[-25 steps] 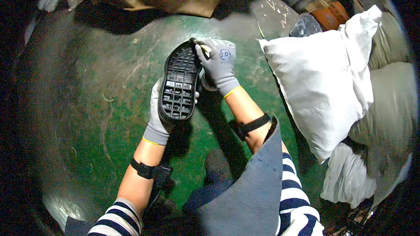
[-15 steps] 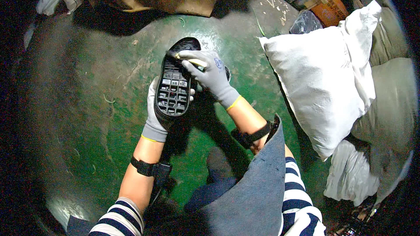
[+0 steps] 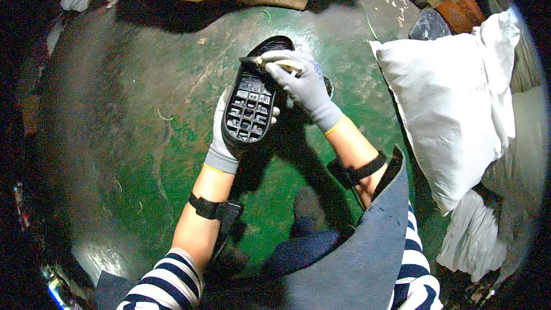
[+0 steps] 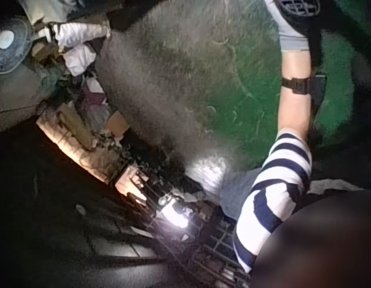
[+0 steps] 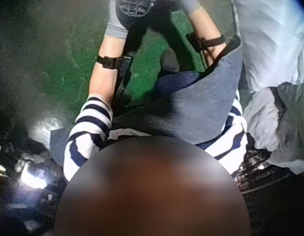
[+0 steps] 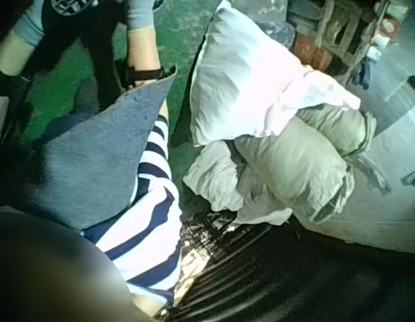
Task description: Applying adhesive to the surface of a shoe sole using a brush.
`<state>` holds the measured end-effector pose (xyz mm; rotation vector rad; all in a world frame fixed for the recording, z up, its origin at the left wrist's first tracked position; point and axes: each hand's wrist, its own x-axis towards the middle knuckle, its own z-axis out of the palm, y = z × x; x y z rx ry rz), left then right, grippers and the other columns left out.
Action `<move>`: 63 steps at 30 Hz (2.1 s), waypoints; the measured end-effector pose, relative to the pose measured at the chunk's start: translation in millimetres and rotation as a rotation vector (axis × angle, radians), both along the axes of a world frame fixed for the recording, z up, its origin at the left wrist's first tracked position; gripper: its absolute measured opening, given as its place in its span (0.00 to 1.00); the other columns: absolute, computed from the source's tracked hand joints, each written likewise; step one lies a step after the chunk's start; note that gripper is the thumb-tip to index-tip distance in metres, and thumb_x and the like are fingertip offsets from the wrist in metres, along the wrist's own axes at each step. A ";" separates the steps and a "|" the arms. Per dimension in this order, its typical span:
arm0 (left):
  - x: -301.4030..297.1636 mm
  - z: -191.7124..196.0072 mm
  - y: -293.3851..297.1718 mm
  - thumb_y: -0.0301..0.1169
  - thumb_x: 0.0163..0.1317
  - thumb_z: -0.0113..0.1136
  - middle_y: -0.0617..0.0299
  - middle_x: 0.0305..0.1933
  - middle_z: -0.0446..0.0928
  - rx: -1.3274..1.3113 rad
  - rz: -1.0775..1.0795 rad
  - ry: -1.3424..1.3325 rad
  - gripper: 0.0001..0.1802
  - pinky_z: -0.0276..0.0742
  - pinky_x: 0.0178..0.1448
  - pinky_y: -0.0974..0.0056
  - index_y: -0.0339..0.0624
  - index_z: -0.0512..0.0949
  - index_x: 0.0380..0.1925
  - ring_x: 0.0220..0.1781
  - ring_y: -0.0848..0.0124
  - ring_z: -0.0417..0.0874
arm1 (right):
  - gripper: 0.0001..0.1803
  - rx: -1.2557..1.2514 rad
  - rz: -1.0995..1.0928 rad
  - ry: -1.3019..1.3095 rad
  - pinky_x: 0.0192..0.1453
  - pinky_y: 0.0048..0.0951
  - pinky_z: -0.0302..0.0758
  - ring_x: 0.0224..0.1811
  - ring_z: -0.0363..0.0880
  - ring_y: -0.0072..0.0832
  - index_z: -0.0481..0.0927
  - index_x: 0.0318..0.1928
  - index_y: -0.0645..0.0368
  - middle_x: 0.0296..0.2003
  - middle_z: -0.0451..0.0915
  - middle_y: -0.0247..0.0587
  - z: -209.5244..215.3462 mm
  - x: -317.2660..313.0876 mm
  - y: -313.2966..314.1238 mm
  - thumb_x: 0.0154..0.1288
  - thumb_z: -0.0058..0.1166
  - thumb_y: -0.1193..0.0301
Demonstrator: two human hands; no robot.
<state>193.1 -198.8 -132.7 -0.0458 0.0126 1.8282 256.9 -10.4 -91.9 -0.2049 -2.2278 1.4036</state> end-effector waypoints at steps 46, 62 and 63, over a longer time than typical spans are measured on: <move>-5.9 -3.3 -5.6 0.52 0.75 0.43 0.38 0.69 0.70 -0.213 0.079 0.081 0.36 0.76 0.65 0.35 0.35 0.65 0.71 0.65 0.39 0.76 | 0.14 0.094 -0.577 -0.438 0.45 0.31 0.77 0.37 0.83 0.29 0.84 0.41 0.58 0.33 0.85 0.41 -48.4 96.3 45.5 0.70 0.58 0.60; 9.1 -4.1 16.9 0.53 0.77 0.36 0.36 0.70 0.68 -0.090 -0.046 0.023 0.36 0.72 0.66 0.29 0.36 0.62 0.72 0.65 0.33 0.73 | 0.19 -0.872 -0.492 0.106 0.49 0.27 0.74 0.46 0.82 0.24 0.83 0.51 0.60 0.44 0.86 0.37 7.4 91.5 67.1 0.77 0.48 0.59; 7.2 -1.3 -0.2 0.54 0.77 0.35 0.36 0.70 0.68 -0.170 -0.027 0.058 0.36 0.73 0.66 0.30 0.36 0.62 0.72 0.65 0.33 0.74 | 0.18 -0.618 -0.477 0.074 0.51 0.27 0.74 0.46 0.81 0.23 0.83 0.49 0.61 0.44 0.85 0.36 1.6 71.6 51.0 0.76 0.50 0.60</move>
